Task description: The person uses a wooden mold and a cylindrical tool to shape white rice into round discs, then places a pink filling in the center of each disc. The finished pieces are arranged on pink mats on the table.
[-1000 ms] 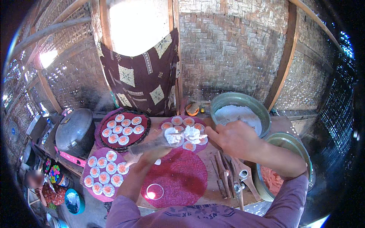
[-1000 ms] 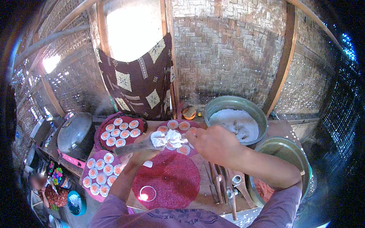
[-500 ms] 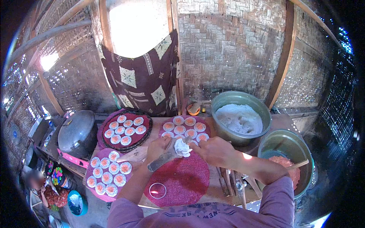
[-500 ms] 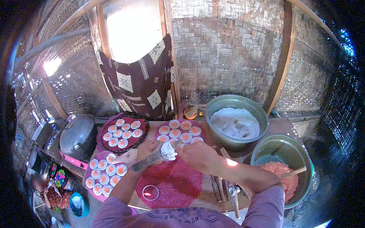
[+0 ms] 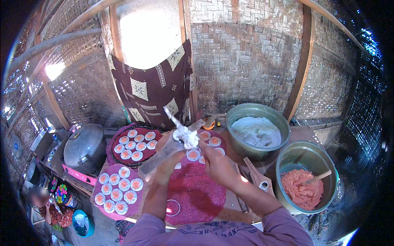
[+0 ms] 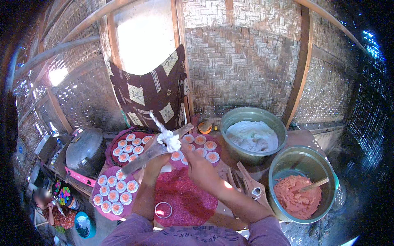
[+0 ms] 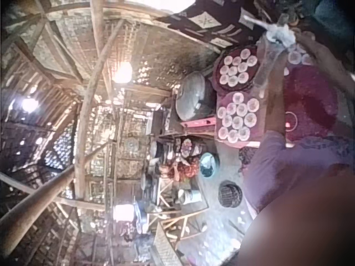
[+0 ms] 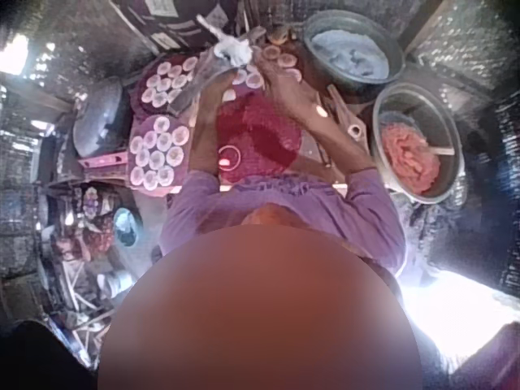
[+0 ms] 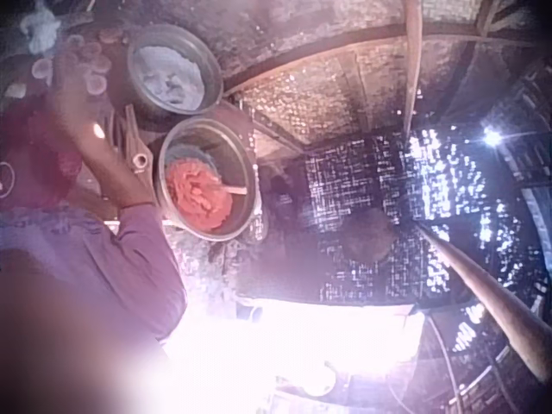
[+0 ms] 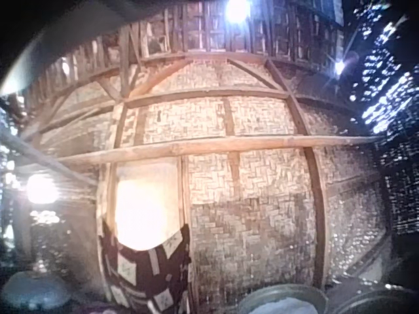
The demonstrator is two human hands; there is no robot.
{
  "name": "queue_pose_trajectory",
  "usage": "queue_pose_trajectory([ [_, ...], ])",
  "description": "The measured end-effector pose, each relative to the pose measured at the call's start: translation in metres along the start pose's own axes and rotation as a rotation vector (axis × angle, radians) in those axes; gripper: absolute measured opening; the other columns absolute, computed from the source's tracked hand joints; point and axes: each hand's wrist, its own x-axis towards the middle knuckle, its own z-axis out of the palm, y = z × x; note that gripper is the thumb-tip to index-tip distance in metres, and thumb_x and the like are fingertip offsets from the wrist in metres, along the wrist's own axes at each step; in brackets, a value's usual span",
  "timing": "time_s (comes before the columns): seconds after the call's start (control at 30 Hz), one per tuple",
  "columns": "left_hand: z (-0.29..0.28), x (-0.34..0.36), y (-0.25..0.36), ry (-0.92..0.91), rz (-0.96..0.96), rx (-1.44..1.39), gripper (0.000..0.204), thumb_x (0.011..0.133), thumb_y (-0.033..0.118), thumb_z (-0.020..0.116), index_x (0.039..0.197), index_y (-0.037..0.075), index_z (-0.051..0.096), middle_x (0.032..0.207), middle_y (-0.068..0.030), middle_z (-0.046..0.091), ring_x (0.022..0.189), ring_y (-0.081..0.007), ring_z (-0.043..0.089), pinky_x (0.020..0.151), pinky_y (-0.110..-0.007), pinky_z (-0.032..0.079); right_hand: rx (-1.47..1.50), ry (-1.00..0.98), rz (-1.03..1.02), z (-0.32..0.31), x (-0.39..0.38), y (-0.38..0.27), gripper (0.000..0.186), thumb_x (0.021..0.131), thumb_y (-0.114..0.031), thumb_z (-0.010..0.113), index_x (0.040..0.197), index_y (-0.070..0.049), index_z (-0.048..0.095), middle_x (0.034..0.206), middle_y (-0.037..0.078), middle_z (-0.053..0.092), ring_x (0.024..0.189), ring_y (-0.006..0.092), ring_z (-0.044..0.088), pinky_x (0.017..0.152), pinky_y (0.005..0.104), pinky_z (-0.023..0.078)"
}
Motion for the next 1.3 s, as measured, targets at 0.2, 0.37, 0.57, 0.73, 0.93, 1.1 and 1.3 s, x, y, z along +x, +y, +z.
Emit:
queue_pose_trajectory([
  [0.2,-0.014,0.005,-0.011,-0.017,-0.079,0.112,0.029,0.079,0.031,0.073,0.094,0.007,0.064,0.086,-0.0047,0.067,0.077,-0.0195,0.065,0.071,-0.032,0.053,-0.002,-0.288,0.287,-0.022,-0.023,0.021,0.039,0.095,-0.017,0.047,0.132,-0.007,0.052,0.097,0.028,0.065,0.091,0.0443,0.063,0.082,0.0516,0.049],
  [0.37,-0.010,-0.002,-0.004,-0.087,0.001,0.451,0.033,0.078,0.037,0.072,0.091,0.009,0.064,0.084,-0.0050,0.066,0.078,-0.0212,0.065,0.072,-0.034,0.053,0.071,-0.153,0.289,-0.007,-0.024,0.045,0.035,0.094,-0.017,0.051,0.126,-0.005,0.056,0.095,0.029,0.064,0.089,0.0441,0.064,0.080,0.0492,0.050],
  [0.57,-0.004,-0.006,-0.041,-0.196,-0.115,0.403,0.036,0.068,0.031,0.074,0.096,0.010,0.065,0.086,-0.0058,0.065,0.082,-0.0241,0.063,0.074,-0.034,0.050,0.104,-0.200,0.279,0.004,-0.043,0.032,0.037,0.096,-0.018,0.051,0.130,-0.004,0.054,0.108,0.022,0.065,0.093,0.0327,0.066,0.083,0.0404,0.051],
  [0.73,-0.010,-0.011,-0.039,-0.070,-0.158,0.322,0.024,0.079,0.030,0.072,0.089,0.009,0.066,0.079,-0.0024,0.066,0.079,-0.0224,0.064,0.074,-0.033,0.052,0.260,-0.182,0.403,-0.061,-0.017,0.062,0.028,0.093,-0.023,0.054,0.115,-0.010,0.064,0.082,0.010,0.068,0.073,0.0223,0.064,0.068,0.0362,0.052],
  [0.93,-0.046,0.000,-0.017,0.073,-0.510,-0.432,0.029,0.074,0.008,0.069,0.102,0.004,0.060,0.091,-0.0053,0.062,0.077,-0.0184,0.062,0.071,-0.034,0.052,-0.481,-0.357,0.436,-0.091,0.010,0.120,0.043,0.095,-0.039,0.049,0.121,-0.006,0.058,0.124,0.021,0.058,0.110,0.0310,0.058,0.090,0.0402,0.046],
  [1.1,-0.039,-0.002,-0.004,0.110,-0.664,-1.749,0.017,0.072,0.017,0.058,0.075,0.011,0.042,0.074,-0.0001,0.041,0.062,-0.0118,0.045,0.056,-0.028,0.039,1.128,-0.725,0.768,0.010,-0.024,0.077,0.079,0.089,-0.066,0.037,0.136,-0.003,0.044,0.127,0.020,0.054,0.100,0.0296,0.055,0.082,0.0397,0.044],
  [1.3,-0.030,-0.050,-0.007,0.297,-0.947,-1.519,0.014,0.080,0.016,0.060,0.090,0.009,0.054,0.099,-0.0076,0.062,0.092,-0.0221,0.061,0.082,-0.037,0.051,2.352,-0.877,1.026,0.055,-0.072,0.032,0.101,0.079,-0.084,0.032,0.129,0.003,0.040,0.081,0.017,0.059,0.044,0.0194,0.047,0.034,0.0297,0.039],
])
